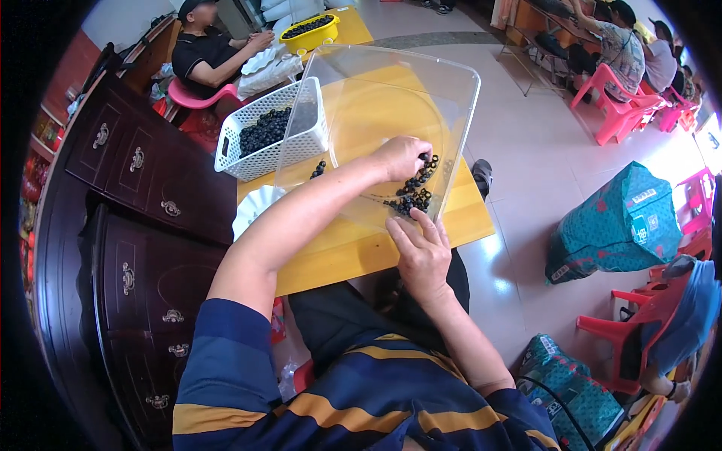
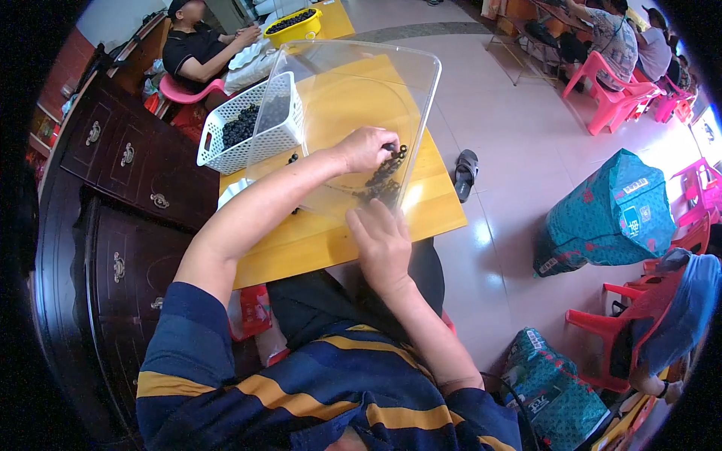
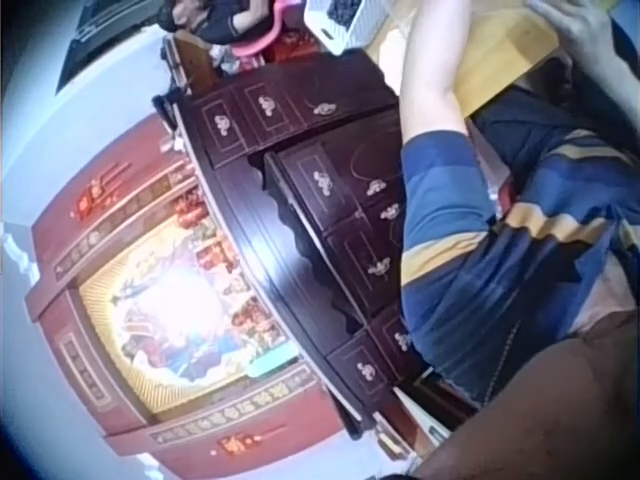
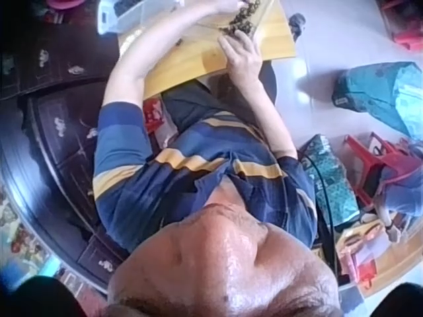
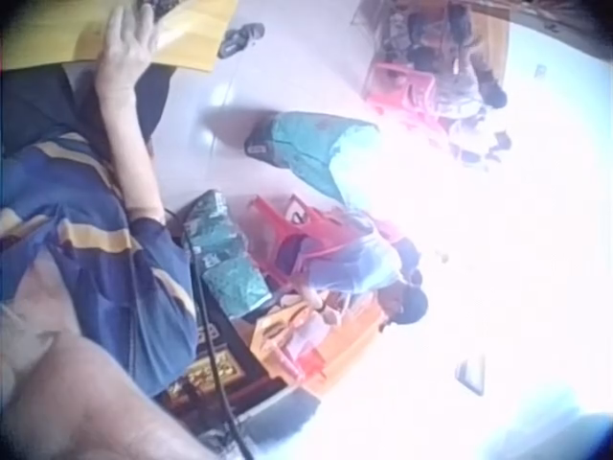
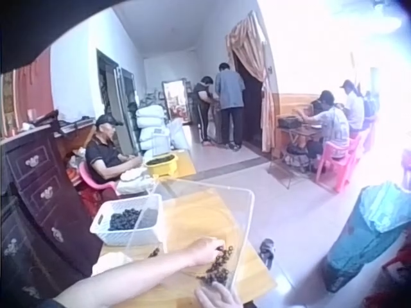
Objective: Manually inspecting and sorting small black seeds or fruits from a white basket into a transparent container at a workspace.
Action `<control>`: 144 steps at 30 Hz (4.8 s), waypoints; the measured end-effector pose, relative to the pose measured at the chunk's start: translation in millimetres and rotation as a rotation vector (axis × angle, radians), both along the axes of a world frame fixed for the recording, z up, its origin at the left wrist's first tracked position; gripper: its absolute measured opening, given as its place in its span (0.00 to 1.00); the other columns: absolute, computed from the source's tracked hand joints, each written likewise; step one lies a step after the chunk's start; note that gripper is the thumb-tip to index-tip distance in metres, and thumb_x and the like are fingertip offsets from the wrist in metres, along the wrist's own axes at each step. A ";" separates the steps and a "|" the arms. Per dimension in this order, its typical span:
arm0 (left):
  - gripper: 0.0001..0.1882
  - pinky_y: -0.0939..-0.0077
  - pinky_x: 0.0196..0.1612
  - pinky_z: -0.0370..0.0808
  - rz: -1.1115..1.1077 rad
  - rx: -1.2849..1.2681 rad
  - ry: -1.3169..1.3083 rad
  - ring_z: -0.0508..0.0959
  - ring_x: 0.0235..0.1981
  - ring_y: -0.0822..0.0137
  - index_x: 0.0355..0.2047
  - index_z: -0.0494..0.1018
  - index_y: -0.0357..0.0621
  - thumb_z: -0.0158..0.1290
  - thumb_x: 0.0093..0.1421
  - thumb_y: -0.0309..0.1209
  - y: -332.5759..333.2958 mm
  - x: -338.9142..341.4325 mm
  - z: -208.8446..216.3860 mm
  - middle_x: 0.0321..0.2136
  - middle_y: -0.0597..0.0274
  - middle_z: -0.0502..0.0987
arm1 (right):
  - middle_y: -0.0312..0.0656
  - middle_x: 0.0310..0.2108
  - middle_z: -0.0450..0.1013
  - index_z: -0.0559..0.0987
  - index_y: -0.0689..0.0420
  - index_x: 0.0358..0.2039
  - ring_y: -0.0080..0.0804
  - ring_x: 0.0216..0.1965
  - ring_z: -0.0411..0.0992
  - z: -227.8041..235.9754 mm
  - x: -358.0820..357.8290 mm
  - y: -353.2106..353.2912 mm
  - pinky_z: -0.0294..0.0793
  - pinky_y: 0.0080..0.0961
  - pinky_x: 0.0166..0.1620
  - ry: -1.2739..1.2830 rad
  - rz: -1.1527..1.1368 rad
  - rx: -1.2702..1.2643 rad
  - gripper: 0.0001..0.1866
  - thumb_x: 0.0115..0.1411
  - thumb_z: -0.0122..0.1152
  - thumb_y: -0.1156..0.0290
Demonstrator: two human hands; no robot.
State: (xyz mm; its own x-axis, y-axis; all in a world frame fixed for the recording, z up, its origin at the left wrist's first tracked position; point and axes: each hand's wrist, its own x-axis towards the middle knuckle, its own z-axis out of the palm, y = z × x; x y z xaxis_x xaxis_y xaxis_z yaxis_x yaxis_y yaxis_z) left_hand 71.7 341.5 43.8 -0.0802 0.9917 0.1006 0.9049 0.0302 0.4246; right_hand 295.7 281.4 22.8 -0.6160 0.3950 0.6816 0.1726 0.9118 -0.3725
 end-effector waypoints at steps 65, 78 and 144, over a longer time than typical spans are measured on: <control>0.07 0.72 0.26 0.70 -0.173 -0.869 -0.586 0.73 0.27 0.74 0.37 0.79 0.51 0.53 0.64 0.36 -7.8 4.4 -12.7 0.27 0.72 0.74 | 0.39 0.35 0.81 0.83 0.52 0.38 0.38 0.44 0.79 36.0 -9.8 21.9 0.77 0.38 0.46 0.051 0.003 0.009 0.14 0.52 0.57 0.81; 0.07 0.74 0.21 0.62 -0.119 -0.857 -0.496 0.66 0.17 0.74 0.31 0.76 0.55 0.56 0.62 0.41 -7.8 3.5 -12.3 0.18 0.73 0.67 | 0.39 0.32 0.79 0.81 0.52 0.36 0.40 0.42 0.78 32.4 -14.2 27.1 0.77 0.35 0.40 0.099 -0.001 0.050 0.13 0.51 0.56 0.79; 0.07 0.65 0.25 0.72 0.640 0.407 -0.312 0.76 0.19 0.63 0.35 0.69 0.42 0.52 0.66 0.32 -233.3 21.7 -34.1 0.22 0.63 0.76 | 0.46 0.53 0.74 0.81 0.55 0.44 0.53 0.62 0.66 16.3 -14.3 -6.1 0.62 0.49 0.65 0.169 0.163 0.030 0.16 0.53 0.62 0.81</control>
State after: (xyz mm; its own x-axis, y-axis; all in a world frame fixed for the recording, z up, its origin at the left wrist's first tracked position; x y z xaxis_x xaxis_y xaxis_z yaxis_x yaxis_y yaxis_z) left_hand 93.4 108.2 9.7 -0.7019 0.6352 0.3223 0.6034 0.2898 0.7429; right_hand 281.5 275.2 39.1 -0.5461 0.2774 0.7904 -0.0405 0.9337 -0.3557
